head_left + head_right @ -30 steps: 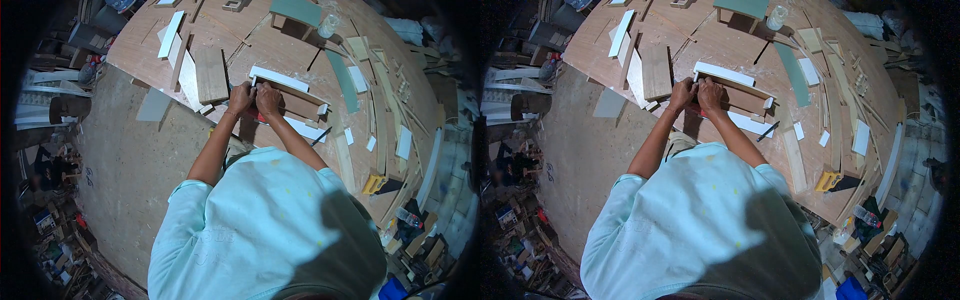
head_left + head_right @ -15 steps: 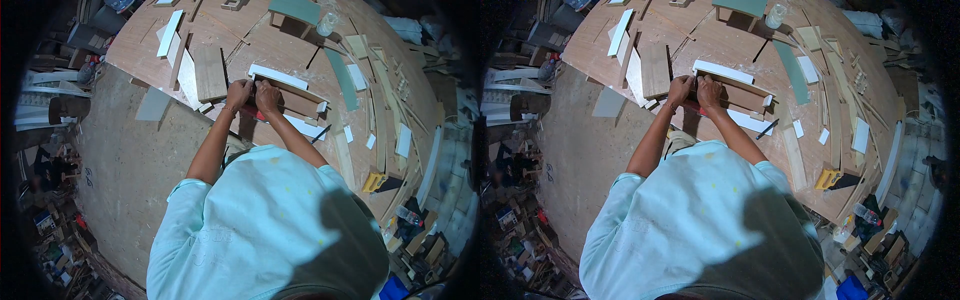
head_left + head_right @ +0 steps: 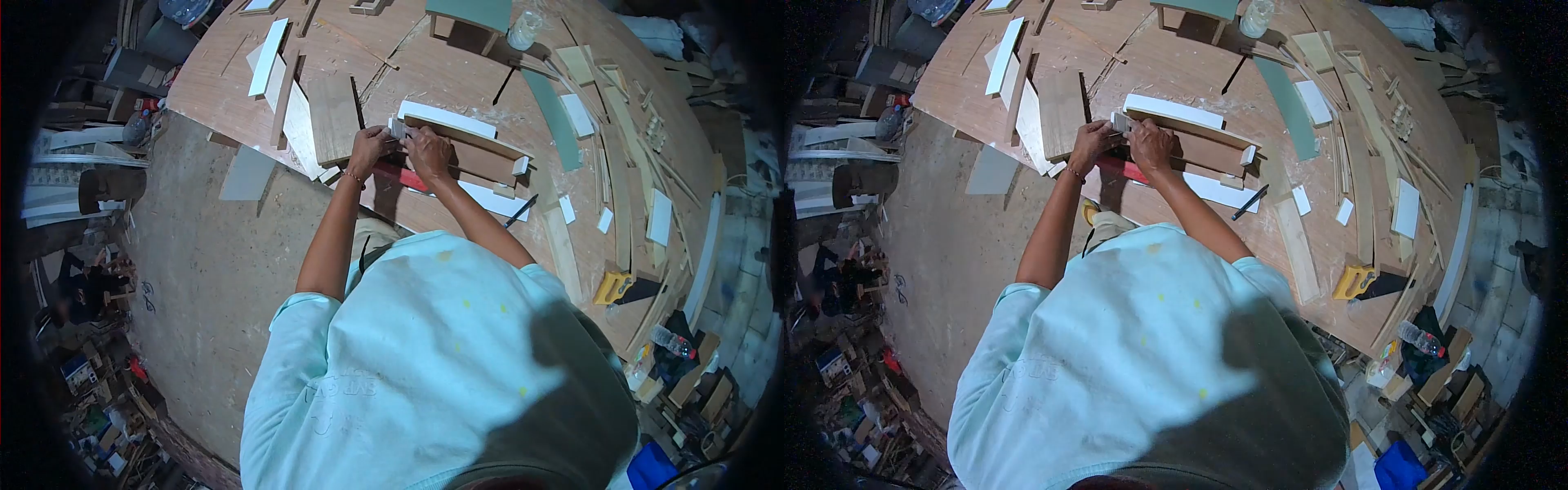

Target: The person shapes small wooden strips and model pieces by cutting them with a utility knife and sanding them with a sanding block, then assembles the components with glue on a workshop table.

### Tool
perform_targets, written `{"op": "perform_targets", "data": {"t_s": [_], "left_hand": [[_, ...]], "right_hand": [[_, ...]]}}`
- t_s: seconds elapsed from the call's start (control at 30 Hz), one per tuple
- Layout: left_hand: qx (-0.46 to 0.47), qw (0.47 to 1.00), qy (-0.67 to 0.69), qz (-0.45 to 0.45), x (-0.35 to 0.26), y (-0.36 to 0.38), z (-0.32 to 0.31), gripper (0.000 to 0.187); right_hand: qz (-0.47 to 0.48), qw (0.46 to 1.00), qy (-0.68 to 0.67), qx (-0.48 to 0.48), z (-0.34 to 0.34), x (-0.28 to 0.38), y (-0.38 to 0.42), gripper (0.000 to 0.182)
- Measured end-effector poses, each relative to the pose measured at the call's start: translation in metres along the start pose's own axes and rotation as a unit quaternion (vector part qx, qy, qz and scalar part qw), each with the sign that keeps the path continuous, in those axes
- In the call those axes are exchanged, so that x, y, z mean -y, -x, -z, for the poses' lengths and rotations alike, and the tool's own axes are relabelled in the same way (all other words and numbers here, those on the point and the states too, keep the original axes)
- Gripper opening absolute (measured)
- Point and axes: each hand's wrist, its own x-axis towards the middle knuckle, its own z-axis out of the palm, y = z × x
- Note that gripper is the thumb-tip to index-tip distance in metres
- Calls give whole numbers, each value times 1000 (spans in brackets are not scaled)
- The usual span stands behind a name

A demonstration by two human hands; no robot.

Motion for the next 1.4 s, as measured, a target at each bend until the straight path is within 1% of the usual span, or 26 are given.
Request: {"op": "perform_targets", "data": {"t_s": [0.13,0.2,0.43,0.53,0.6,0.63,0.7,0.73,0.8,0.83,0.87,0.9,0.93,0.97,1.03,1.07,1.1,1.17,1.2,1.23,1.3,1.33,1.37,1.4], "left_hand": [[-2,1000,-3,-4,4,4,4,25],[-3,998,53,26,6,4,7,25],[2,998,67,18,0,14,6,25],[11,998,54,5,-6,20,1,24],[26,998,42,-23,-6,21,0,23],[25,998,43,-24,-7,23,-2,23],[25,997,-16,-68,-8,26,-4,24],[18,997,-8,-72,-8,25,-5,26],[9,997,-31,-76,-8,24,-13,26],[-11,995,-58,-82,-10,27,-13,27],[-17,982,-123,-142,-1,23,-15,28],[-36,960,-195,-197,4,20,-5,30],[-52,974,-138,-171,-8,32,-3,30],[-32,987,-70,-144,-14,38,-20,29],[-111,957,-146,-226,16,14,-17,27],[-142,946,-171,-237,-1,31,-25,23],[-132,951,-151,-234,-20,46,-30,21],[-124,974,-85,-172,-22,46,-28,18],[-127,976,-65,-163,-24,47,-26,15],[-122,977,-64,-165,-27,48,-27,15],[-129,968,0,-213,-30,49,-29,14],[-131,968,23,-211,-32,50,-29,24],[-129,968,23,-213,-33,50,-30,24],[-139,963,29,-229,-35,50,-31,31]], "right_hand": [[10,999,-44,-18,2,1,4,23],[1,997,-79,-10,4,2,7,30],[12,996,-82,-27,4,3,7,30],[2,998,-63,-8,7,4,8,30],[30,995,-81,-54,8,5,8,23],[31,995,-81,-53,9,6,7,23],[21,988,-141,-51,10,8,7,22],[22,989,-141,-50,9,5,7,22],[27,993,-112,-27,7,-1,7,22],[18,996,-88,6,8,-5,8,22],[-81,981,-163,71,7,-3,6,22],[-82,929,-345,104,7,1,5,20],[-33,953,-294,61,5,17,4,16],[-2,975,-221,-3,15,14,4,15],[1,982,-188,3,22,17,5,15],[-13,975,-220,11,22,20,4,16],[6,974,-225,8,23,21,4,17],[6,973,-228,26,29,26,3,17],[19,971,-236,26,29,26,3,18],[17,972,-233,22,30,28,3,18],[25,967,-250,31,34,31,4,19],[-2,959,-279,60,41,35,3,23],[-1,959,-278,57,42,35,1,23],[2,949,-312,44,41,34,0,24]]}}
